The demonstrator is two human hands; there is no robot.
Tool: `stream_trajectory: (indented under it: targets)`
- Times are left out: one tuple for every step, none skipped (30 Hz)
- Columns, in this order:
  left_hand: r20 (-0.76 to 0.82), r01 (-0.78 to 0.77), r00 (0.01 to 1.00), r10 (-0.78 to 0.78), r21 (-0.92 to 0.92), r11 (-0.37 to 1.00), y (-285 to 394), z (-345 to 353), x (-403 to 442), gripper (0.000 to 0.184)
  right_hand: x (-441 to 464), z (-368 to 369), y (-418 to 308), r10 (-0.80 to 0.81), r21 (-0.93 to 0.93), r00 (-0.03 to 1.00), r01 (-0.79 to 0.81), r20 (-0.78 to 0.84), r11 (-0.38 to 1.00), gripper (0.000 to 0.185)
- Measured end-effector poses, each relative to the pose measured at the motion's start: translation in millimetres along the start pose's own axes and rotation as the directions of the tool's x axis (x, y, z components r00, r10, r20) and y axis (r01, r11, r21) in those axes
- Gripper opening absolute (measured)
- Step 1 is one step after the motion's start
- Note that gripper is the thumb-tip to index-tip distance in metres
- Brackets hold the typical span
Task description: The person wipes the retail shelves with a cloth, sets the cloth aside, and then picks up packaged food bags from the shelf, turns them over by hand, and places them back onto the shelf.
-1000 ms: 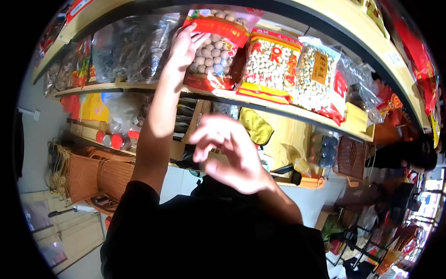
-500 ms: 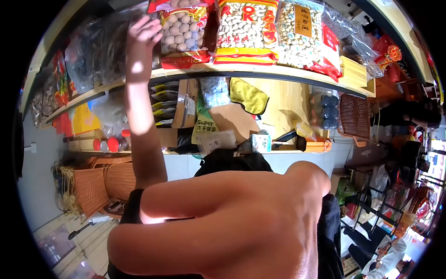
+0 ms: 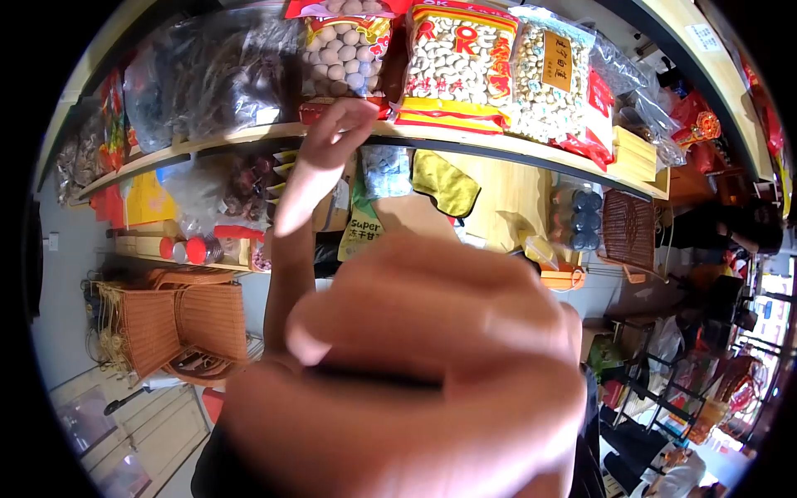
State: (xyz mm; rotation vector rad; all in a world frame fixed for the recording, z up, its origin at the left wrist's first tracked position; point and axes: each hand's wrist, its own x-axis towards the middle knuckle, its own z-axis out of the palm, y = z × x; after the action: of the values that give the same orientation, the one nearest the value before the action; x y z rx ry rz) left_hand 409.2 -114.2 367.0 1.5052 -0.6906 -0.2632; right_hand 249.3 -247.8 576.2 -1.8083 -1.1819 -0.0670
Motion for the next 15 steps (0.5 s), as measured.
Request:
stream_trajectory:
  targets:
    - [0.000, 0.000, 1.000, 0.000, -0.007, 1.000, -2, 7, 1, 0.025, -3, -3, 6, 0.027, -0.058, 0.997, -0.031, -0.066, 0.998, 0.033]
    - [-0.026, -0.001, 1.000, 0.001, 0.002, 1.000, -6, 16, 2, 0.029, -12, -3, 14, 0.057, -0.137, 0.977, -0.086, -0.206, 0.987, 0.033]
    - [-0.054, -0.003, 0.999, 0.004, 0.011, 1.000, -8, 24, 4, 0.034, -32, 1, 33, 0.077, -0.242, 0.928, -0.174, -0.363, 0.955, 0.035]
    - [-0.008, -0.018, 1.000, 0.019, 0.108, 0.994, 4, 27, 7, 0.044, -52, 6, 51, 0.095, -0.315, 0.852, -0.291, -0.515, 0.904, 0.037]
    - [-0.051, -0.045, 0.997, 0.055, 0.177, 0.983, 0, 34, 9, 0.049, -73, 11, 69, 0.109, -0.340, 0.753, -0.415, -0.649, 0.844, 0.041]
    - [-0.093, -0.063, 0.992, 0.089, 0.247, 0.967, -3, 43, 10, 0.054, -82, 10, 82, 0.243, -0.268, 0.611, -0.623, -0.753, 0.735, 0.043]
    - [-0.130, -0.046, 0.988, 0.082, 0.259, 0.965, 0, 49, 11, 0.060, -92, 10, 100, 0.279, -0.161, 0.457, -0.714, -0.845, 0.681, 0.042]
    - [-0.157, -0.010, 0.986, 0.049, 0.239, 0.971, 3, 53, 13, 0.062, -110, 10, 118, 0.318, -0.116, 0.377, -0.783, -0.870, 0.611, 0.045]
    - [-0.171, 0.003, 0.985, 0.036, 0.226, 0.974, -1, 56, 16, 0.064, -121, 10, 131, 0.350, -0.083, 0.343, -0.807, -0.872, 0.584, 0.046]
    - [-0.182, 0.017, 0.983, 0.023, 0.214, 0.977, -3, 59, 19, 0.065, -129, 11, 140, 0.379, -0.048, 0.305, -0.830, -0.873, 0.556, 0.047]
    - [-0.180, 0.014, 0.983, 0.025, 0.212, 0.977, -4, 59, 23, 0.065, -134, 13, 147, 0.415, -0.027, 0.325, -0.813, -0.850, 0.582, 0.048]
    - [-0.178, 0.038, 0.984, 0.002, 0.217, 0.975, 0, 58, 26, 0.066, -135, 15, 151, 0.450, -0.002, 0.343, -0.797, -0.825, 0.604, 0.049]
    - [-0.171, 0.062, 0.985, -0.024, 0.223, 0.973, 2, 58, 29, 0.066, -134, 19, 151, 0.451, -0.007, 0.340, -0.805, -0.825, 0.594, 0.051]
    - [-0.212, 0.057, 0.977, -0.024, 0.154, 0.986, -2, 60, 34, 0.063, -134, 21, 152, 0.444, -0.015, 0.338, -0.809, -0.830, 0.588, 0.052]
    - [-0.192, 0.037, 0.981, -0.020, 0.088, 0.995, 2, 60, 41, 0.060, -134, 21, 152, 0.465, 0.049, 0.319, -0.781, -0.826, 0.622, 0.052]
